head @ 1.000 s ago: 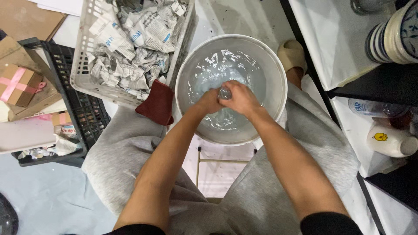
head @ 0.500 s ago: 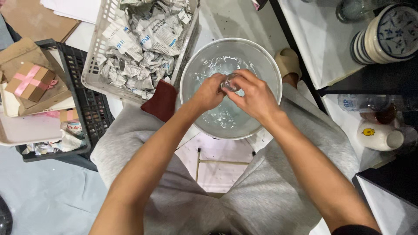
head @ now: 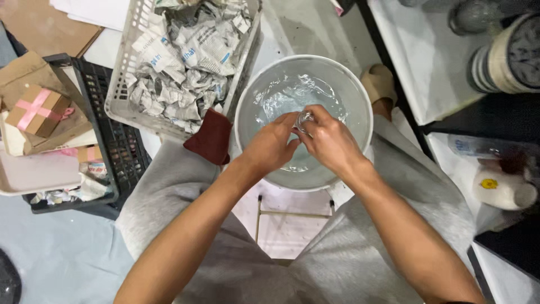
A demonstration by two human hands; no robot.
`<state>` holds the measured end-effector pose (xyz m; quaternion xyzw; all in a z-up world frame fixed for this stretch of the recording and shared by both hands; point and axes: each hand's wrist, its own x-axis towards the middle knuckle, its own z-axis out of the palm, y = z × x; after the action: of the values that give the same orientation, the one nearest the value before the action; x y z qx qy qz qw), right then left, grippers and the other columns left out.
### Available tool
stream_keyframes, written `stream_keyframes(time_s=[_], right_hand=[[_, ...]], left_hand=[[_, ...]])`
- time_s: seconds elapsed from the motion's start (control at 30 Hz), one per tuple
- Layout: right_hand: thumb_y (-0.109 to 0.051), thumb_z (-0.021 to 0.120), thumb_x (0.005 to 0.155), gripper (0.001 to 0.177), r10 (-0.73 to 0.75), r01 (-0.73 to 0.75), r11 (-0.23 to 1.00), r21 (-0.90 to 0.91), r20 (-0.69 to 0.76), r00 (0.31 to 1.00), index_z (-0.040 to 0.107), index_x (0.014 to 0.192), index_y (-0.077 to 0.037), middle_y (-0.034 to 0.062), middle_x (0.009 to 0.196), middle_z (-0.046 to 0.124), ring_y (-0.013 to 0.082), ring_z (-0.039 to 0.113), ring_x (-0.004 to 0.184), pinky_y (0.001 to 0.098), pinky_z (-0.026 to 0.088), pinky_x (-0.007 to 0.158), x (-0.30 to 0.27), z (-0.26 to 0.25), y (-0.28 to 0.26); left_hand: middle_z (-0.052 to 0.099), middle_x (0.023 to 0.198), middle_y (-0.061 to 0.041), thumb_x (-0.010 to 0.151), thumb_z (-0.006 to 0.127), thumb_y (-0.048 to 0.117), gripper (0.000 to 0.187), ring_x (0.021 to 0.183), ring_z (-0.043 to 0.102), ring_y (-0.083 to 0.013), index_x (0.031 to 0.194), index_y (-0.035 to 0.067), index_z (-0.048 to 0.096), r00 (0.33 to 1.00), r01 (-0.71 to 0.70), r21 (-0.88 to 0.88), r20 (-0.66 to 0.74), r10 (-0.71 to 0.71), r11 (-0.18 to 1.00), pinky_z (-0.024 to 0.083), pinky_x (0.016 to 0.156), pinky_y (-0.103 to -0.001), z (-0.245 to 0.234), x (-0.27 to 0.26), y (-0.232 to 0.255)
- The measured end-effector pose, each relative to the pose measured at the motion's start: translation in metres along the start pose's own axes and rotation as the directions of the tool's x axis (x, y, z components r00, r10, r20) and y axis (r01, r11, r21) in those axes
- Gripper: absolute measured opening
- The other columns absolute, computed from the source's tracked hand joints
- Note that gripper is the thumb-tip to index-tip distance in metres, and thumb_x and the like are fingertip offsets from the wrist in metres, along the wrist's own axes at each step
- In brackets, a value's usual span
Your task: The person sits cross-legged and washes various glassware and a small tray in a bucket of water. They scrub the items by hand, rinse them, and place them on a nearby shelf.
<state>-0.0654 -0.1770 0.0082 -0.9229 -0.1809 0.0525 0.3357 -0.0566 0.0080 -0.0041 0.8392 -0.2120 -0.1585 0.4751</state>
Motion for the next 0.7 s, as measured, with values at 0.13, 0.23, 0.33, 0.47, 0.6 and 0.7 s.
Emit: stream_keyframes(time_s=[0.13,0.23,0.33,0.47,0.6,0.7], right_hand=[[-0.012,0.079,0.087,0.023,0.116,-0.117,0.988,0.096,0.016,0.993,0.067,0.094,0.007,0.0196,0.125,0.068,0.0346,0.074,0.094,0.0404,0.061,0.076,0.004,0.002,0.002],[-0.011,0.077,0.090,0.018,0.038,-0.035,0.996,0.079,-0.035,0.999,0.071,0.097,0.004,0.0175,0.124,0.066,0.0356,0.073,0.099,0.0412,0.061,0.083,0.016,0.000,-0.002],[-0.011,0.070,0.090,0.019,0.117,-0.122,0.988,0.090,0.066,0.991,0.074,0.100,0.006,0.0206,0.125,0.061,0.0351,0.072,0.085,0.0433,0.059,0.077,0.023,0.004,-0.006],[-0.016,0.068,0.088,0.022,-0.008,0.013,0.998,-0.061,0.081,0.997,0.073,0.091,0.005,0.0207,0.118,0.058,0.0376,0.070,0.094,0.0460,0.057,0.084,0.028,0.001,-0.003],[-0.016,0.068,0.091,0.022,0.135,-0.117,0.988,-0.104,0.188,0.973,0.074,0.094,0.005,0.0213,0.113,0.059,0.0371,0.069,0.086,0.0463,0.057,0.080,0.032,0.001,-0.003],[-0.014,0.072,0.090,0.021,0.160,-0.161,0.987,-0.006,0.157,0.974,0.074,0.099,0.005,0.0193,0.115,0.064,0.0365,0.071,0.085,0.0433,0.058,0.077,0.032,0.000,-0.004]], left_hand=[[0.064,0.123,-0.029,0.080,0.072,0.000,0.056,0.109,0.063,-0.0468,0.132,-0.003,0.052,0.997,0.078,0.009,0.007,-0.078,0.997,0.052,0.089,-0.051,-0.001,0.005,-0.010],[0.068,0.111,-0.026,0.080,0.068,-0.003,0.050,0.104,0.065,-0.0462,0.128,-0.001,0.055,0.997,0.071,0.050,-0.022,-0.070,0.996,0.053,0.085,-0.052,-0.007,0.017,-0.017],[0.070,0.097,-0.024,0.078,0.066,-0.004,0.045,0.098,0.066,-0.0458,0.122,0.000,0.057,0.998,0.061,0.132,-0.019,-0.059,0.989,0.053,0.083,-0.053,-0.004,0.018,-0.023],[0.070,0.097,-0.024,0.080,0.062,-0.004,0.036,0.097,0.066,-0.0458,0.115,0.000,0.057,0.997,0.071,0.133,-0.004,-0.071,0.989,0.052,0.082,-0.054,0.004,0.019,-0.028],[0.070,0.101,-0.026,0.077,0.062,-0.005,0.037,0.093,0.065,-0.0483,0.113,-0.002,0.055,0.995,0.096,0.052,0.005,-0.097,0.994,0.052,0.079,-0.055,0.009,0.020,-0.030],[0.069,0.098,-0.028,0.079,0.064,-0.003,0.039,0.089,0.066,-0.0491,0.117,-0.003,0.053,0.995,0.098,-0.007,-0.016,-0.098,0.995,0.053,0.077,-0.055,0.010,0.020,-0.029]])
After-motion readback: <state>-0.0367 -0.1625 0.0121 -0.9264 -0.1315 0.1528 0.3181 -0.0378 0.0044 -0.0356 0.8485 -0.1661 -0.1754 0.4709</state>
